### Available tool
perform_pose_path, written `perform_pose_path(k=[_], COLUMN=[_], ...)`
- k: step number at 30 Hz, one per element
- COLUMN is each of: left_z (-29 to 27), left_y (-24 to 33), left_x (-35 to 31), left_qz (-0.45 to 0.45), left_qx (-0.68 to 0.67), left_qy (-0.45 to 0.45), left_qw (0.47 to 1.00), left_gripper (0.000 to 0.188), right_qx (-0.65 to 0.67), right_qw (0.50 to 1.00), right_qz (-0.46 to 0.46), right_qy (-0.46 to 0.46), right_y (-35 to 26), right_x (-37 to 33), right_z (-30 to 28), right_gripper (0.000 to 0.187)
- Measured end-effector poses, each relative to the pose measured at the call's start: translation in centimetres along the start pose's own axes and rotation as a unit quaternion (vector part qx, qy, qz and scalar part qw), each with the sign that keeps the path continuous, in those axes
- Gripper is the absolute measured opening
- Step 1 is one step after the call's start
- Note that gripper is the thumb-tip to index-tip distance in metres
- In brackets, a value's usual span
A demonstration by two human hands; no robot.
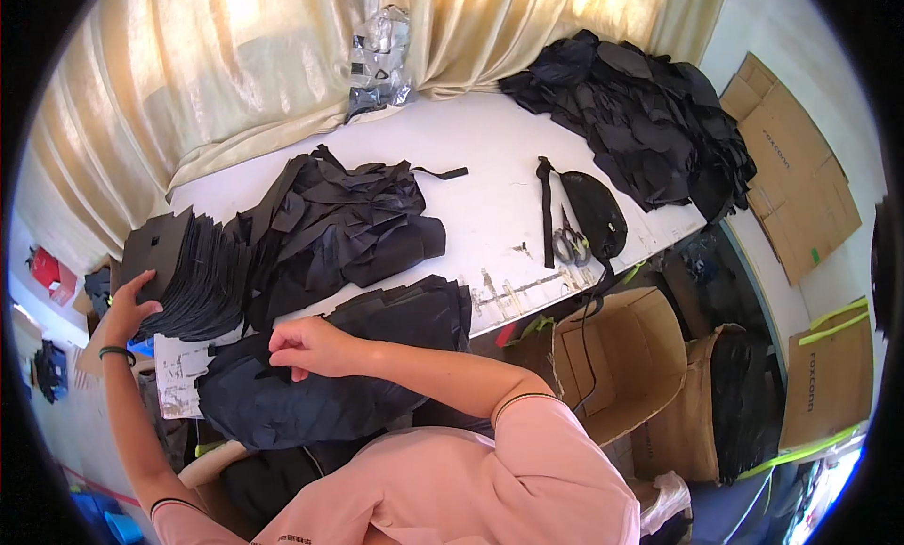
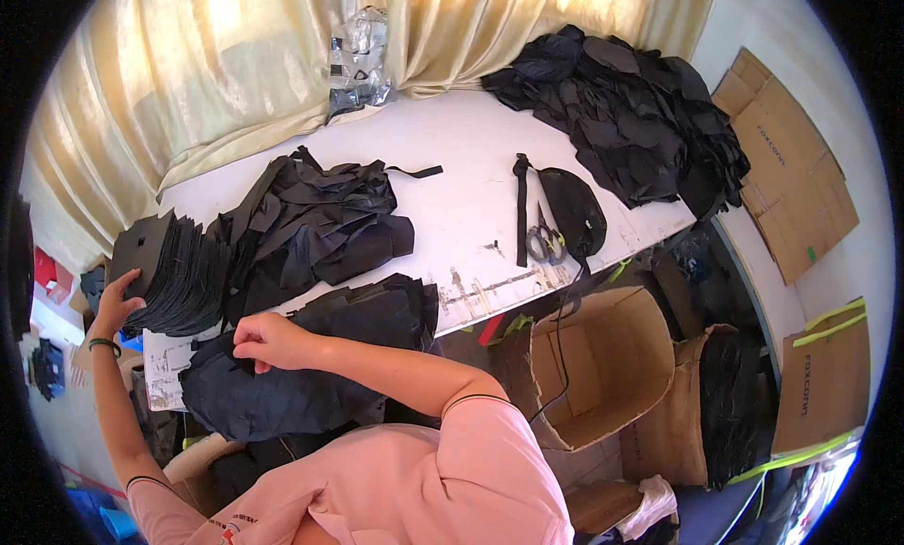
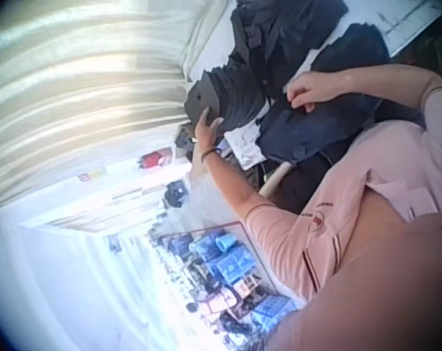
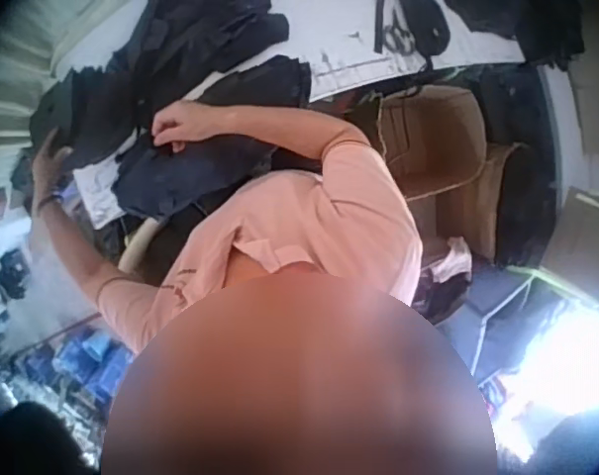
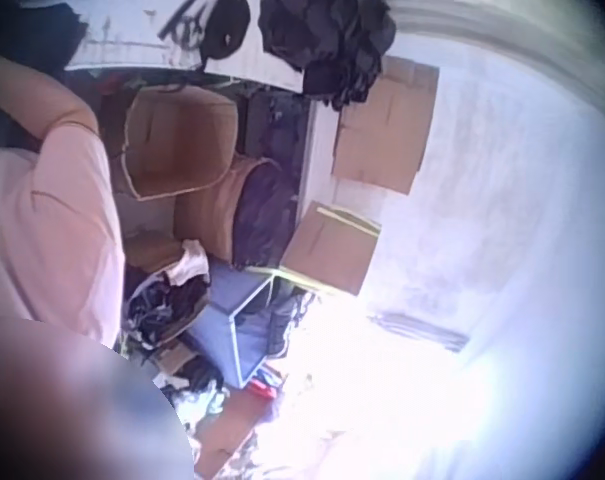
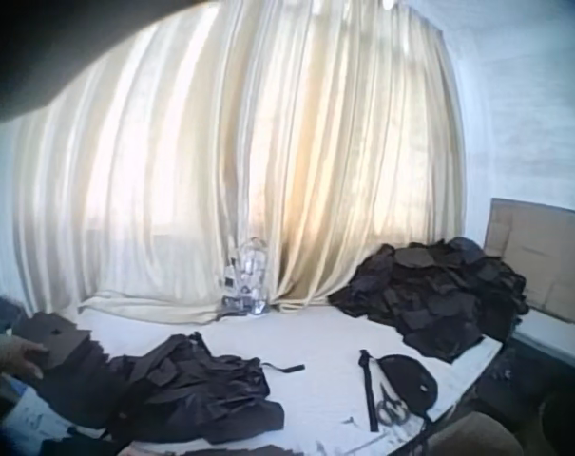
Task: Checking and folding pieces of black fabric material for bag production.
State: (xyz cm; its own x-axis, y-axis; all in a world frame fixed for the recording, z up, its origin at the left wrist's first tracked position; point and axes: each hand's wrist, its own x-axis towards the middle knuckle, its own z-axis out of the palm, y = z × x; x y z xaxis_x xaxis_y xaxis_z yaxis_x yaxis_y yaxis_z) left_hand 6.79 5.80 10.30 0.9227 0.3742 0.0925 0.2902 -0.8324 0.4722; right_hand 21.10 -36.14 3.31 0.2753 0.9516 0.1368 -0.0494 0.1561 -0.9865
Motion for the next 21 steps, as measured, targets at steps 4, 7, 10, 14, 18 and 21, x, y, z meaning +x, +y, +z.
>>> perform_pose_path(k=[4,7,10,14,18,21], left_z=[0.0,0.0,0.0,-0.1,0.0,0.0], left_y=[0.2,2.6,3.2,3.7,2.4,2.4], left_x=[-0.2,-1.0,-1.2,-1.5,-1.1,-1.0], left_qz=[-0.023,-0.009,-0.012,-0.025,-0.015,-0.015], left_qx=[-0.02,0.019,0.034,0.053,-0.009,0.006], left_qy=[-0.015,-0.002,0.0,0.002,-0.011,-0.019], left_qw=[0.999,1.0,0.999,0.998,1.0,1.0], left_gripper=[0.071,0.069,0.068,0.066,0.063,0.062], right_qx=[0.001,0.029,0.034,0.029,0.011,0.003], right_qw=[1.0,0.999,0.999,0.999,0.999,1.0], right_qz=[0.016,0.011,-0.001,-0.023,-0.034,-0.017], right_qy=[-0.013,-0.015,-0.014,-0.021,-0.018,-0.022], right_y=[0.0,0.3,0.7,1.3,1.6,1.6], right_x=[-0.2,-0.3,-0.3,-0.2,-0.2,-0.1], right_z=[0.0,0.2,0.4,0.6,0.6,0.8], right_gripper=[0.013,0.013,0.014,0.014,0.014,0.014])
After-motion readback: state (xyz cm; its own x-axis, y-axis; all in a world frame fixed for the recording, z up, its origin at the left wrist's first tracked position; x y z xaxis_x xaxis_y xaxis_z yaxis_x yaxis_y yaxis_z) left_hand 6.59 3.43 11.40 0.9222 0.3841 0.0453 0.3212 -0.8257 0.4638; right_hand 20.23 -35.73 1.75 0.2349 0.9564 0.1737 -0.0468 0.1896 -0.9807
